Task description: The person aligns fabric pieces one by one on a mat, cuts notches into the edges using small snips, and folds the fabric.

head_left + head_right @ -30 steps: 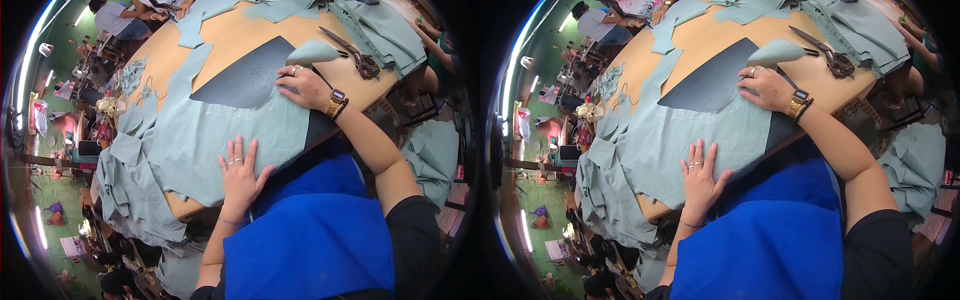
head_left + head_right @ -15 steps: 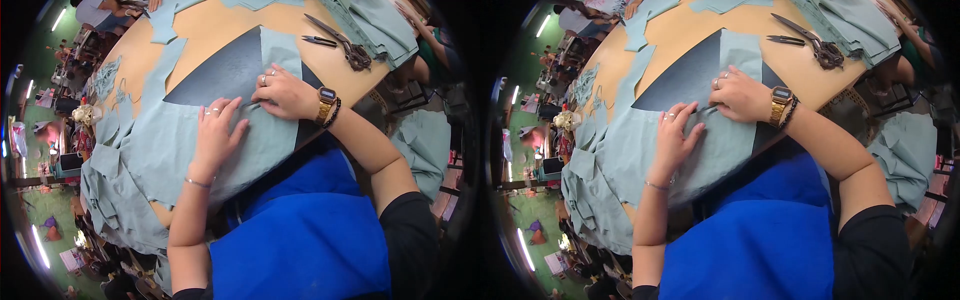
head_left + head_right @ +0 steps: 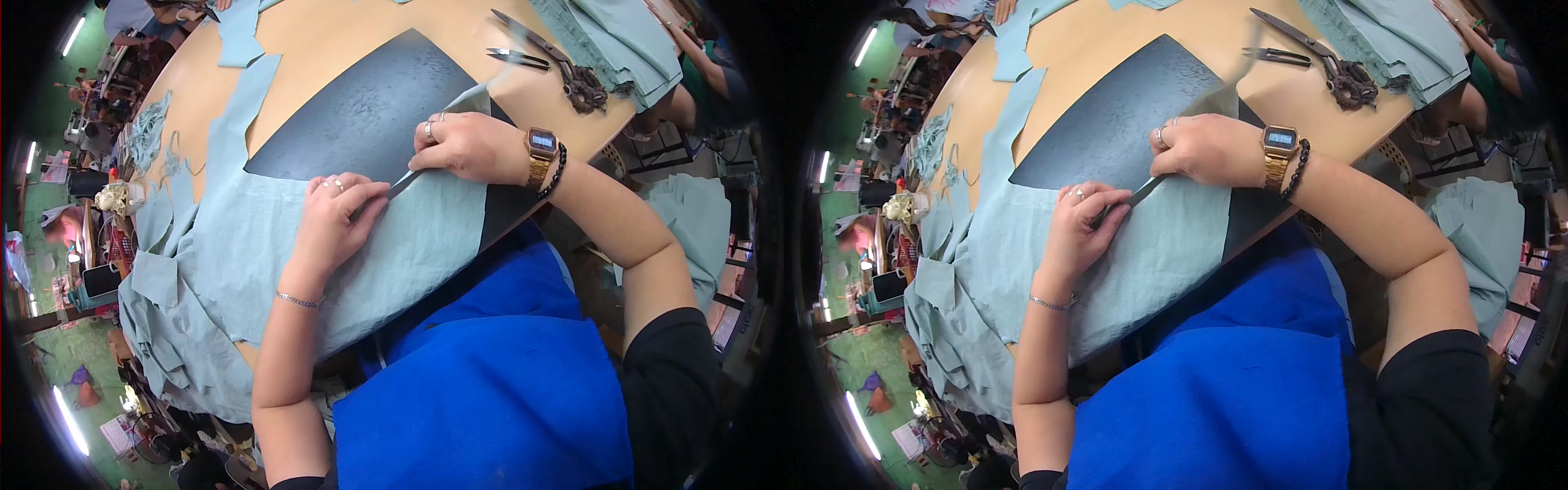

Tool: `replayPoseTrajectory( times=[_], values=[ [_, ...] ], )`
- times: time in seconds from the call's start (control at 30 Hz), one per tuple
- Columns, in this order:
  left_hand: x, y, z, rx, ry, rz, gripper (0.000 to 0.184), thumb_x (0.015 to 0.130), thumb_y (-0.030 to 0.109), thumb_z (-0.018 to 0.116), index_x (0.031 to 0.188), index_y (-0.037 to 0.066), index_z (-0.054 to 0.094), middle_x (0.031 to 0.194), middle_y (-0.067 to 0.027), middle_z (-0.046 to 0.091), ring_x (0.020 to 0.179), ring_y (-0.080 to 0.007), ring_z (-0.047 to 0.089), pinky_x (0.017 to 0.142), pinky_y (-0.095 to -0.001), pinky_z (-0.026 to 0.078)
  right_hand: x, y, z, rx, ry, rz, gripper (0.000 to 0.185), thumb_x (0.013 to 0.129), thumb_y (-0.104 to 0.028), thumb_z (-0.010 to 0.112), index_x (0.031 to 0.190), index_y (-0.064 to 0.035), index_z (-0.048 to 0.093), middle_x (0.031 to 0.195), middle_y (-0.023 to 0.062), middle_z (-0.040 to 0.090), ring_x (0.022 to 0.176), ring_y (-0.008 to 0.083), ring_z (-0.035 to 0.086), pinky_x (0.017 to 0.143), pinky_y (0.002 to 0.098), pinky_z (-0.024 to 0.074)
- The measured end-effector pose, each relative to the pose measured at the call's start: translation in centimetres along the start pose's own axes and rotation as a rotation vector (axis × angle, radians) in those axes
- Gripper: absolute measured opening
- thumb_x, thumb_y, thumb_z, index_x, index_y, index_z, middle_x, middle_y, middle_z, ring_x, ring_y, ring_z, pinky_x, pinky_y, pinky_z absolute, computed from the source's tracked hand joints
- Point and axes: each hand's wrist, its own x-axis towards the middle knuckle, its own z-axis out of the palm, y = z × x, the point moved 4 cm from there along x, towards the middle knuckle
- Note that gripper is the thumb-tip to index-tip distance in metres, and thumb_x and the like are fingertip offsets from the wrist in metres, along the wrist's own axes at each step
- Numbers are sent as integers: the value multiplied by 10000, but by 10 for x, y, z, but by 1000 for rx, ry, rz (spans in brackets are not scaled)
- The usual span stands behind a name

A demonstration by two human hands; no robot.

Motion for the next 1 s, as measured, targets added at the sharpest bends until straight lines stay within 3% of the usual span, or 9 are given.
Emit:
replayPoseTrajectory(
  times=[0.23,0.33,0.57,0.73,0.83,1.0],
  values=[
    [-11,7,3,364,153,237,204,828,146,743,1028,180,732,873,29,642,770,-156,604,782,-358,451,-6,-6,3,-171,45,-144,252,811,-83,600,1034,-29,702,981,69,652,838,217,621,734,335,543],
    [-12,9,2,401,130,228,215,828,144,739,1039,186,728,887,37,636,760,-158,599,797,-360,454,-7,-12,4,-239,24,-173,275,808,-90,601,1057,-15,689,1016,80,655,872,219,632,749,322,551],
    [-10,6,-4,276,-36,73,201,862,147,683,1059,177,712,972,28,644,857,-175,634,961,-447,442,-12,-41,11,-381,-61,21,353,866,-139,531,1190,-42,634,1147,114,632,1046,250,625,832,348,555],
    [-10,-11,-17,212,-146,-59,223,886,80,655,1069,184,729,953,16,665,906,-180,642,1067,-492,366,-5,-59,21,-531,-110,88,367,894,-157,517,1236,-75,620,1148,74,627,1103,223,602,988,425,430],
    [-10,-13,-22,247,-150,-13,276,861,59,662,1071,222,736,940,28,665,904,-168,644,1070,-494,371,0,-65,25,-464,-114,150,350,902,-154,531,1220,-40,623,1180,99,641,1143,230,591,964,429,436],
    [-16,-17,-25,312,-112,91,356,794,44,689,1070,264,739,945,47,662,891,-153,645,1074,-503,378,5,-73,36,-559,-99,165,386,905,-150,514,1273,-72,601,1153,85,627,1100,230,599,980,449,428]
  ],
)
